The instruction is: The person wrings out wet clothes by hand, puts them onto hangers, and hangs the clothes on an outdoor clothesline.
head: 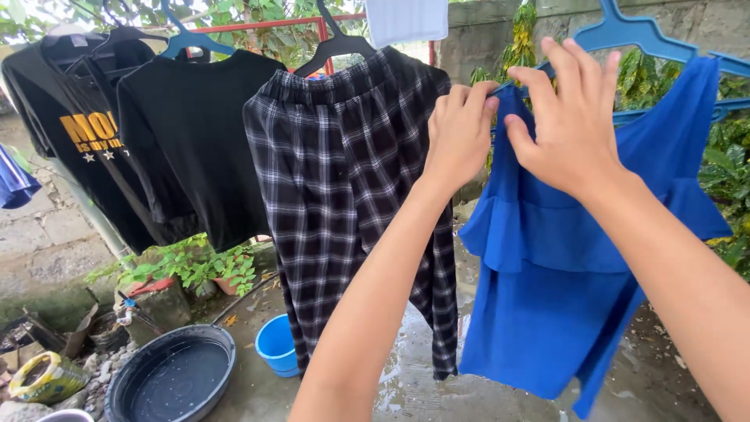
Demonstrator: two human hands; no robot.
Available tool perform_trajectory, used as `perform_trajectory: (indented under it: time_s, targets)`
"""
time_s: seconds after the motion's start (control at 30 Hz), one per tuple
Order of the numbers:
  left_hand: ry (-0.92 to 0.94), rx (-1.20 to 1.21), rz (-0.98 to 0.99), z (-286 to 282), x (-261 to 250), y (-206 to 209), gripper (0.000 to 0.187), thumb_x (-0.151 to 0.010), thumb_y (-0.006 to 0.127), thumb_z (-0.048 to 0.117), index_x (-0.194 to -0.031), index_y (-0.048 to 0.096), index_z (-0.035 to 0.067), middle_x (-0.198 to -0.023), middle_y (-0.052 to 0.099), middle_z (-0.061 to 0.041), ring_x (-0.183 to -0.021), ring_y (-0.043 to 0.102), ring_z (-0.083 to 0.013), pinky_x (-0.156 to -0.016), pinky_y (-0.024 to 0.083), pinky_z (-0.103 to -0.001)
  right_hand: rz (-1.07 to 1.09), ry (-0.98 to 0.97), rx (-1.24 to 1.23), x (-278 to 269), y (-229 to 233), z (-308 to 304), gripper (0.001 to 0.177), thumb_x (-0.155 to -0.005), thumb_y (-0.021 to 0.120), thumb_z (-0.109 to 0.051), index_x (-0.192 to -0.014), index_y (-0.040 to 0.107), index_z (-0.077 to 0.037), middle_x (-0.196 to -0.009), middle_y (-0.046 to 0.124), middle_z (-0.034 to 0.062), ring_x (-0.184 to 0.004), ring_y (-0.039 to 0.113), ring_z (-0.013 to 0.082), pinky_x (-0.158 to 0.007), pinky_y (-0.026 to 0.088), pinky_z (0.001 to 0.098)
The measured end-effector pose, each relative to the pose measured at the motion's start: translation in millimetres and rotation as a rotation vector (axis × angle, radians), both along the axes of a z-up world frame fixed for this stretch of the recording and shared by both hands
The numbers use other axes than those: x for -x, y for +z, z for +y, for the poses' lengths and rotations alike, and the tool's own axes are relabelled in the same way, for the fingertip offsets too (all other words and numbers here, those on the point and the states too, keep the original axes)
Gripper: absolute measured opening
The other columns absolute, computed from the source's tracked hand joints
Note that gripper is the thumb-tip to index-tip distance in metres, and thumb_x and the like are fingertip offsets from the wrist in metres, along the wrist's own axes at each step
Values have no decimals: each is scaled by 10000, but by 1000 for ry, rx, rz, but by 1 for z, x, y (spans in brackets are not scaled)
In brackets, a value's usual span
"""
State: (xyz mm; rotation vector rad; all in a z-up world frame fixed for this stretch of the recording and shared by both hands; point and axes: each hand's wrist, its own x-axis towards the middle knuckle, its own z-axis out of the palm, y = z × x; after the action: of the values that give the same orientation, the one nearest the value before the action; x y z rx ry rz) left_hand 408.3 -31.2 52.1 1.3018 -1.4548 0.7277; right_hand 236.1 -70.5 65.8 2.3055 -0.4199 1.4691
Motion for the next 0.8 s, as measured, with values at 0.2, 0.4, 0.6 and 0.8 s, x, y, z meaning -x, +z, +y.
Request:
perform_trajectory:
  time_s: [0.2, 0.4, 0.6, 0.8]
  targets:
    - [20, 85, -40, 61, -36, 7, 380, -1028, 615, 323, -1361, 586, 141, -1315, 608, -93, -1247, 567, -330, -1090, 436, -470, 13, 16, 53, -28, -2, 19, 481, -979, 731, -206, -1418, 571, -88, -1584, 393, 226, -1549, 308, 445, -1263, 118, 719]
    - [261, 73, -2, 128, -122, 8, 483, -973, 691, 294, -1396, 553, 106, -1433, 542, -118, -1343, 496, -357, -1091, 423, -484, 33, 186, 120, -98, 10, 63, 500, -947, 734, -173, -1416, 582, -90, -1594, 401, 224, -1548, 308, 433, -1286, 102, 702]
    - [489, 35, 22, 177, -200, 9, 539, -940, 716, 259, -1411, 527, 77, -1486, 494, -153, -1379, 447, -382, -1060, 431, -502, 50, 400, 152, -191, 14, 83, 498, -943, 741, -190, -1413, 598, -111, -1588, 418, 217, -1532, 313, 421, -1262, 77, 710]
    - [494, 36, 33, 173, -272, 12, 560, -987, 689, 300, -1455, 498, 61, -1515, 468, -181, -1388, 431, -399, -1095, 438, -495, 3, 492, 133, -272, 22, 74, 452, -952, 747, -205, -1370, 606, -106, -1579, 420, 210, -1527, 312, 417, -1234, 45, 718]
